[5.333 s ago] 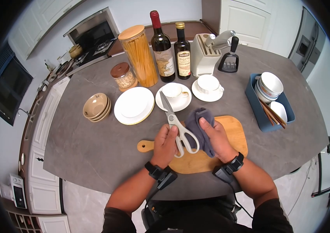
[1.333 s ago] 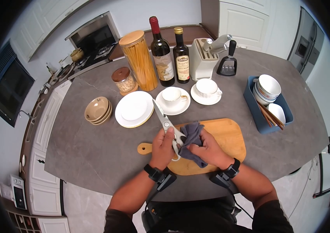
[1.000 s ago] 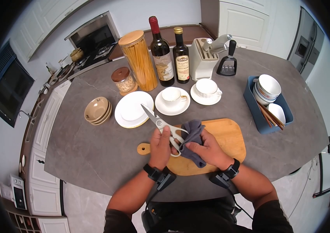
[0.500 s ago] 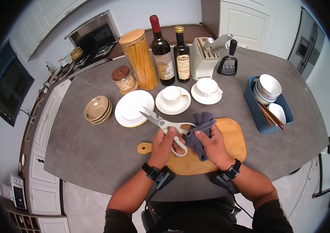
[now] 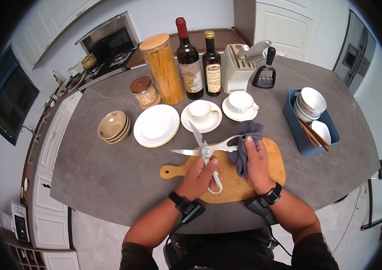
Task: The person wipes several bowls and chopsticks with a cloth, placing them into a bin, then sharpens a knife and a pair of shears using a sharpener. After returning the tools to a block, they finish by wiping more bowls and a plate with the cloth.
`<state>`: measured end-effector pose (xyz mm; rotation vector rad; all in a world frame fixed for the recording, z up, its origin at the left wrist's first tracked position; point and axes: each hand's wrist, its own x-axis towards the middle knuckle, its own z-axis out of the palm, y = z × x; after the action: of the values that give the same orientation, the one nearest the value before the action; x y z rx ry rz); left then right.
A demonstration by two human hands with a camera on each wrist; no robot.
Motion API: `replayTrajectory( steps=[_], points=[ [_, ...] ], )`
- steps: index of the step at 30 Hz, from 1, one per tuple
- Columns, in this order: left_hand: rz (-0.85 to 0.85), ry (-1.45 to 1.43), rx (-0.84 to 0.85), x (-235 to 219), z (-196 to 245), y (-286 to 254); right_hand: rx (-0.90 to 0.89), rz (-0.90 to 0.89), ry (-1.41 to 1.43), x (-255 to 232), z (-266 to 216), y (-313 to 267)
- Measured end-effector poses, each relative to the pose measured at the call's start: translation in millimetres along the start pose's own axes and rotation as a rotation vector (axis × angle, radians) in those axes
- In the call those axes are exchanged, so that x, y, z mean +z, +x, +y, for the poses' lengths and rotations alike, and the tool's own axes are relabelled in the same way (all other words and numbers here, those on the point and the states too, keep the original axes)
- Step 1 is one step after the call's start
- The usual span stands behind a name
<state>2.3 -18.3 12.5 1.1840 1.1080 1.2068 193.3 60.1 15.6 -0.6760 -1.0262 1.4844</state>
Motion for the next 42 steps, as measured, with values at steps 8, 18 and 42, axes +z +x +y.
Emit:
replayTrajectory(
  steps=[8,18,42],
  points=[
    [-0.117,-0.059,-0.034,6.7,-0.4,-2.3,-0.033,0.007,0.047,-3.2,3.7,-0.7],
    [-0.126,-0.133,-0.08,1.1,-4.2,-0.3,-0.076,-0.136,-0.037,-5.0,4.2,-9.2],
    [-0.25,-0.251,-0.173,-8.7,2.1,3.3,-0.219,0.006,-0.139,-12.6,-3.0,-2.9]
  ],
)
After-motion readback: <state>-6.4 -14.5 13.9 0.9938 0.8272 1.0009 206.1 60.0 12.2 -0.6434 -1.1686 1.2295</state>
